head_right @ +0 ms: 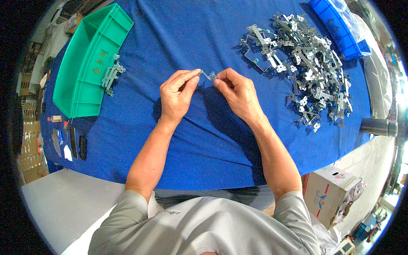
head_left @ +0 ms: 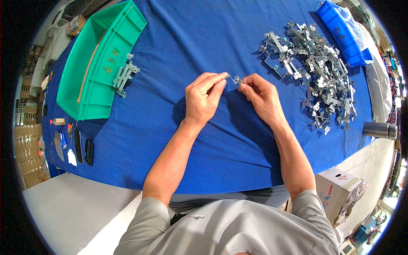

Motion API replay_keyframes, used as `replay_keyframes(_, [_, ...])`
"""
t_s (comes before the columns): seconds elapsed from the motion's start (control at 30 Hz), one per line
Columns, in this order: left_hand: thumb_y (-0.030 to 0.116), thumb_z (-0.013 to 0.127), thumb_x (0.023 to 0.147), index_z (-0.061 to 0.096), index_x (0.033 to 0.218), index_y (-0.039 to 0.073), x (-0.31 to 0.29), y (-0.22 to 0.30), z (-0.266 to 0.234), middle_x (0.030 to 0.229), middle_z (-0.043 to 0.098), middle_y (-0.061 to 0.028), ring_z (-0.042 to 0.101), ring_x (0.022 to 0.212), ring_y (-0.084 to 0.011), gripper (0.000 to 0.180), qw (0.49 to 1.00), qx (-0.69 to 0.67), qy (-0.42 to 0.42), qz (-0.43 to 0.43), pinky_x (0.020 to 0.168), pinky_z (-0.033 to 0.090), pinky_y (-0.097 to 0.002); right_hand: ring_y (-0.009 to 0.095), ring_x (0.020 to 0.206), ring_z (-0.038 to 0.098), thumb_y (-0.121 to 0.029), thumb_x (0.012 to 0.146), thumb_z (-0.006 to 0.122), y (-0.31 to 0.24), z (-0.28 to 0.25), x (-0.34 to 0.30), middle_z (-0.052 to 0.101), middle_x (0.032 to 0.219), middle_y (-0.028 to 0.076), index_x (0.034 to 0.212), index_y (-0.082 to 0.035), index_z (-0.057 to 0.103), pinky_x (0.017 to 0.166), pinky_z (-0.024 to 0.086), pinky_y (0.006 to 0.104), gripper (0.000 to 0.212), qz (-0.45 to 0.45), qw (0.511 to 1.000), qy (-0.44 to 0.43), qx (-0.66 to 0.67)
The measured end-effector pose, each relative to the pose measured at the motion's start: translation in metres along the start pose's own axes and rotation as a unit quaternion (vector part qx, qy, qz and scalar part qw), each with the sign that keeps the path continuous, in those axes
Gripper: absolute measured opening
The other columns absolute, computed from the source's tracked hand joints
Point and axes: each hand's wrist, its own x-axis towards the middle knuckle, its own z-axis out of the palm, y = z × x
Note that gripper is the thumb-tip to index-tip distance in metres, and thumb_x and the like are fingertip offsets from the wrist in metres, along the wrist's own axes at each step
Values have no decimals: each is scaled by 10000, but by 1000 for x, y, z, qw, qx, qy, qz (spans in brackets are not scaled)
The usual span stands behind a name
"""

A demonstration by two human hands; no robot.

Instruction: The recorder is assembling small metal components at a blue-covered table.

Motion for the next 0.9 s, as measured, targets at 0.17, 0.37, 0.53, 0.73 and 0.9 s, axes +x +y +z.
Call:
replay_keyframes(0.17, [-2,700,851,737,988,10,0,-1,0,923,720,-95,676,804,-143,143,1000,7,11,27,705,527,-259,74,620,560,-136,923,657,-5,3,0,628,720,26,977,-10,632,539,450,254,139,35,998,4,53])
replay_keyframes(0.37, [1,705,835,741,975,19,-1,-1,1,930,721,-107,687,826,-197,145,997,46,-11,65,735,541,-299,74,614,553,-123,922,655,-9,1,1,639,784,30,1000,-20,639,545,455,236,130,37,995,-7,92])
replay_keyframes(0.53, [8,697,842,742,972,20,1,1,1,910,719,-109,689,827,-205,139,996,45,-29,71,730,542,-311,59,648,518,-143,927,664,-4,0,1,599,775,6,998,-23,642,574,430,220,141,-96,992,48,-63])
replay_keyframes(0.73, [54,662,898,731,1006,6,-4,-4,3,854,723,-93,649,661,-117,138,999,28,-8,-26,595,509,-257,90,711,555,-153,1001,562,-16,-3,0,648,907,43,1044,-31,596,618,461,217,134,34,979,55,196])
replay_keyframes(0.9, [87,638,932,722,1054,10,-5,-9,2,862,729,-67,591,589,-58,168,996,-6,-5,-84,519,469,-225,101,702,601,-154,1014,522,-15,0,3,665,886,75,1040,-6,576,598,505,232,160,0,969,69,237])
